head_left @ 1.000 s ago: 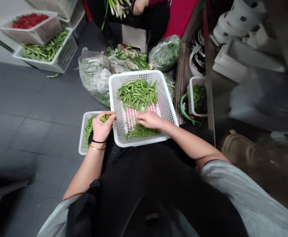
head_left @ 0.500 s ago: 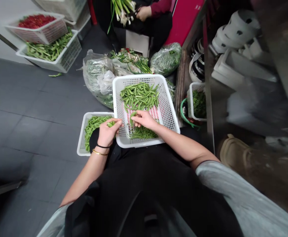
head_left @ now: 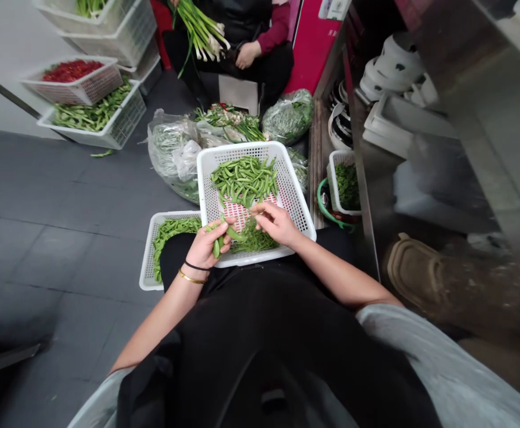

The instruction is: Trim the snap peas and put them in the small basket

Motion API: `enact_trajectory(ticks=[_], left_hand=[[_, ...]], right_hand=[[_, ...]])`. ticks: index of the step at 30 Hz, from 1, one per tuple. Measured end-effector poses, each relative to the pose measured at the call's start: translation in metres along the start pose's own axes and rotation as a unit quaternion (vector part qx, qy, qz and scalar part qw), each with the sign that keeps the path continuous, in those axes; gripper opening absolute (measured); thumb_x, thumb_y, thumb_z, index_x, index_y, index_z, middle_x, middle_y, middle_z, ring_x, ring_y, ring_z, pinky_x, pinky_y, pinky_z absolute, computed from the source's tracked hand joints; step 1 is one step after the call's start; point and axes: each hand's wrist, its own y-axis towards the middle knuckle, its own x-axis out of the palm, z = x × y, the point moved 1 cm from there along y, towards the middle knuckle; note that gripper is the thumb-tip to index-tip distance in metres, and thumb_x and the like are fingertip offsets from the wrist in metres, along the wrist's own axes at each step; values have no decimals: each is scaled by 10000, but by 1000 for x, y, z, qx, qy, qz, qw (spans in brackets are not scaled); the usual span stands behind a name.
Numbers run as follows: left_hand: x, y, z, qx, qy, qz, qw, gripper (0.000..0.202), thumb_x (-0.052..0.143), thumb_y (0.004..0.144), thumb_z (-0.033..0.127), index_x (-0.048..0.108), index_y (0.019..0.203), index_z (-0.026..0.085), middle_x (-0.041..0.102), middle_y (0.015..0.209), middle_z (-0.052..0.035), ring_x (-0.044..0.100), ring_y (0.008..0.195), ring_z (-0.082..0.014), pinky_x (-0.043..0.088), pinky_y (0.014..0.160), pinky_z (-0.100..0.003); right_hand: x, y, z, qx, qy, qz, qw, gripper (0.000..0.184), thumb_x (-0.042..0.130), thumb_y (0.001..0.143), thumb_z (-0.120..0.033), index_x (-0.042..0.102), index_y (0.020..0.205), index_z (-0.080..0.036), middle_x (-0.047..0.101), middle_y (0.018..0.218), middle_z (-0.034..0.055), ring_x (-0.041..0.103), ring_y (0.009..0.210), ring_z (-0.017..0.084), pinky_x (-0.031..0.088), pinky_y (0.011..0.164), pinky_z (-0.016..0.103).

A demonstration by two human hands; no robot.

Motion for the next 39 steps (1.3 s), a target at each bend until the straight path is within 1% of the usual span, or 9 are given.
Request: enact_trajectory(ticks=[7,13,16,19,23,26,28,34,39], left_hand=[[4,-8,3,-5,56,-65,996,246,724,689,262,671,850,84,606,646,-37,359,375,-17,266,328,-149],[-11,-8,2,-34,161,-86,983,326,693,692,410,646,807,108,577,529,-10,393,355,-64,288,347,-195],[-10,-8,12,1,354,-81,932,299,733,659,355,670,820,112,627,600,-23,467,456,-89,351,434,-208],[0,-12,20,87,469,-103,873,210,767,619,280,694,754,137,630,621,-11,515,565,-114,391,535,-213],[15,-16,9,110,314,-68,940,201,725,687,321,679,768,142,642,627,-42,506,493,-106,385,477,-214],[20,-17,-7,104,164,-40,980,238,717,696,355,655,758,133,641,619,-63,486,422,-94,354,394,-203],[18,-18,-11,70,137,-61,986,234,723,690,340,652,744,123,632,586,-65,473,387,-88,329,355,-191],[0,-19,5,-126,174,-210,954,245,718,669,301,703,808,100,610,476,-82,409,278,-85,235,277,-180],[3,-15,5,-127,106,-206,964,248,716,638,286,705,748,64,531,405,-57,386,269,-86,238,271,-188]], right_hand=[[0,21,-30,-97,-70,-51,992,287,496,899,-319,559,1133,-164,578,1015,68,565,814,133,464,731,273],[8,29,-34,-164,-268,-225,922,284,423,937,-348,605,935,-131,611,864,75,546,747,156,388,653,262],[9,29,-32,-150,-342,-300,878,271,403,939,-308,585,877,-117,612,826,89,512,651,147,341,591,264],[9,28,-31,-150,-299,-294,895,258,393,935,-292,558,816,-133,602,784,75,507,652,142,350,597,264],[20,22,-29,-44,-54,-140,988,296,361,944,-339,485,730,-177,548,622,-4,522,584,106,414,593,234],[32,14,-25,98,154,-51,982,331,305,956,-404,465,766,-185,475,515,-63,469,419,71,407,458,192],[31,10,-23,121,210,-62,968,324,356,937,-418,484,763,-176,485,511,-67,485,411,70,421,442,189],[-9,12,-36,-82,50,-309,946,168,546,869,-304,640,892,-166,654,757,-5,594,654,91,459,643,213],[-2,11,-54,-162,-210,-238,934,246,414,921,-235,612,830,-121,612,799,85,554,717,156,431,673,279]])
